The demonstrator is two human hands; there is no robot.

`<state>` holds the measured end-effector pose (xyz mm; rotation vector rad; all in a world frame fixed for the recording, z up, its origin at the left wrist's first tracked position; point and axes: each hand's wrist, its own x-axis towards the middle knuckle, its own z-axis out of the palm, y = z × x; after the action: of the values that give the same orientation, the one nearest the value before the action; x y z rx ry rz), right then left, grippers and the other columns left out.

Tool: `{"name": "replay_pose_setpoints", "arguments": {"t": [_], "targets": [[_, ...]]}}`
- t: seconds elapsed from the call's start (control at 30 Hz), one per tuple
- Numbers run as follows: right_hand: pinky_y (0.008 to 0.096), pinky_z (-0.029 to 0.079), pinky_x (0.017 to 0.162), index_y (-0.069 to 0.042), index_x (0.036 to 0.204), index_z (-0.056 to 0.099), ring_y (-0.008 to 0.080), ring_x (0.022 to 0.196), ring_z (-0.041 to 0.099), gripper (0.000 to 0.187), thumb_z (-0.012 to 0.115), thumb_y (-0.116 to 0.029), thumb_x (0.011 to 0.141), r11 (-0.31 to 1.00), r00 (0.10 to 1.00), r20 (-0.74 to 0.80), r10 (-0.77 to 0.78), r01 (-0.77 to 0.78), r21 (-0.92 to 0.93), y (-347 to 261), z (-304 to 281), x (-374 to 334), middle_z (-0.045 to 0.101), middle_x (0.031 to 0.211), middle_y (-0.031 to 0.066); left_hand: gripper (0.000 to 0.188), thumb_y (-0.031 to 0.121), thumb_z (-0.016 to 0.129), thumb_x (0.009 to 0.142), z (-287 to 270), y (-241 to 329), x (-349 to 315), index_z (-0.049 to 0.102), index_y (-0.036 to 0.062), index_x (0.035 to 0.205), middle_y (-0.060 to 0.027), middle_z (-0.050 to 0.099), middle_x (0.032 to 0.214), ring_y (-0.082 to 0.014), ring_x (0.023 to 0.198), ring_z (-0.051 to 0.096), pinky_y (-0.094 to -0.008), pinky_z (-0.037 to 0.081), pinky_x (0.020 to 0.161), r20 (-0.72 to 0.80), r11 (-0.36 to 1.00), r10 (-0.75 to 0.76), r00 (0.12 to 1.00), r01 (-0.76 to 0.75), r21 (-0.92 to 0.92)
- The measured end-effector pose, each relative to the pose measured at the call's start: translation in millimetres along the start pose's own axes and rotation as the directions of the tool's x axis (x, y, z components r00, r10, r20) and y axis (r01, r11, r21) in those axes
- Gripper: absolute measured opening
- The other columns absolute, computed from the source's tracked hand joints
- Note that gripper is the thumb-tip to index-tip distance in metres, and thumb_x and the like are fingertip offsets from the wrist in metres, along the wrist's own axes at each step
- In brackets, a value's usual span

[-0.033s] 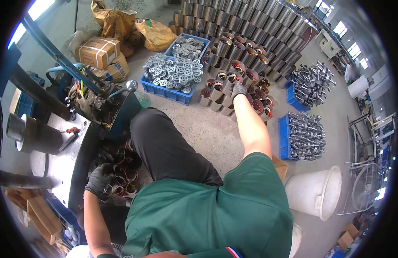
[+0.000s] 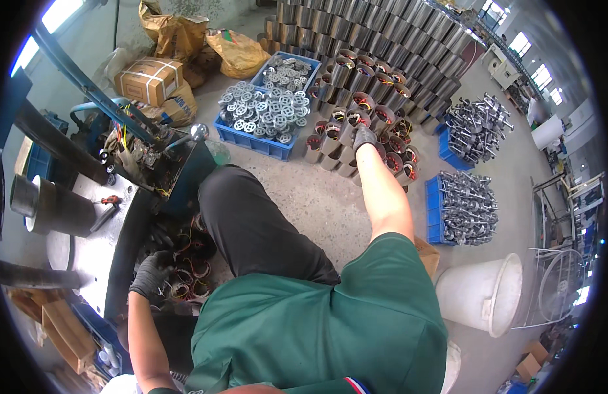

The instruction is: Using a hydraulic press to assemble motor stators and cylinders.

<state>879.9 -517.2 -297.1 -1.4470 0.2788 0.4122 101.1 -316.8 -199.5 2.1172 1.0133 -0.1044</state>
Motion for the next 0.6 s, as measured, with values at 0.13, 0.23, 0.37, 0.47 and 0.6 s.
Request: {"name": "replay_pose_setpoints", "arguments": {"t": [0.13, 0.23, 0.37, 0.47, 0.6], "targets": [[0.0316, 0.045, 0.043, -0.012, 0.086, 0.065, 0.0168, 0.051, 0.061, 0.02, 0.073, -0.03, 0.092, 0.999, 1.0, -0.01, 0.003, -0.003, 0.038, -1.9, 10.7, -11.4, 0.067, 0.07, 0.0044, 0.044, 0.016, 0.078, 0.086, 4.1, -8.2, -3.3, 0.067, 0.0027, 0.126, -0.02, 0.073, 0.118, -0.0347, 0.104, 0.071, -0.0394, 0.056, 0.096, 0.034, 0.995, -0.083, 0.996, 0.084, -0.06], [0.0304, 0.047, 0.044, -0.013, 0.093, 0.064, 0.0173, 0.056, 0.063, 0.023, 0.073, -0.034, 0.095, 0.999, 1.0, 0.003, 0.021, -0.022, 0.039, -6.0, 11.5, -24.7, 0.068, 0.072, 0.0048, 0.044, 0.019, 0.079, 0.085, 12.4, -22.6, -1.5, 0.068, 0.0031, 0.125, -0.0194, 0.074, 0.113, -0.0339, 0.1, 0.072, -0.0398, 0.056, 0.092, 0.011, 0.998, -0.057, 0.998, 0.057, -0.01], [0.0314, 0.054, 0.048, -0.011, 0.097, 0.064, 0.0194, 0.061, 0.068, 0.025, 0.074, -0.034, 0.094, 0.978, 0.981, 0.132, 0.14, -0.158, 0.136, 10.5, 14.4, -47.3, 0.069, 0.075, 0.0068, 0.044, 0.021, 0.081, 0.084, 16.8, -35.6, -5.7, 0.069, 0.0033, 0.122, -0.0202, 0.074, 0.11, -0.0346, 0.099, 0.071, -0.0421, 0.056, 0.089, -0.001, 0.997, -0.069, 0.998, 0.069, 0.015], [0.0368, 0.058, 0.06, -0.011, 0.105, 0.065, 0.0185, 0.072, 0.067, 0.023, 0.069, -0.032, 0.096, 0.949, 0.695, 0.68, 0.234, -0.315, -0.005, 26.1, 9.0, -57.5, 0.068, 0.079, 0.0037, 0.046, 0.03, 0.081, 0.083, 10.7, -20.0, -0.7, 0.07, 0.0032, 0.119, -0.0223, 0.073, 0.11, -0.038, 0.099, 0.07, -0.0447, 0.054, 0.088, 0.025, 1.0, -0.015, 1.0, 0.015, 0.005], [0.0363, 0.059, 0.067, -0.012, 0.111, 0.066, 0.0177, 0.073, 0.067, 0.016, 0.065, -0.02, 0.096, 0.896, 0.629, 0.768, 0.12, 0.265, -0.356, -24.3, 101.5, -191.0, 0.07, 0.084, 0.005, 0.061, 0.039, 0.077, 0.084, 4.9, -16.7, -12.5, 0.065, 0.0048, 0.134, -0.0246, 0.071, 0.117, -0.0423, 0.109, 0.068, -0.0481, 0.053, 0.096, 0.031, 0.977, -0.133, 0.991, 0.126, 0.173]]}}
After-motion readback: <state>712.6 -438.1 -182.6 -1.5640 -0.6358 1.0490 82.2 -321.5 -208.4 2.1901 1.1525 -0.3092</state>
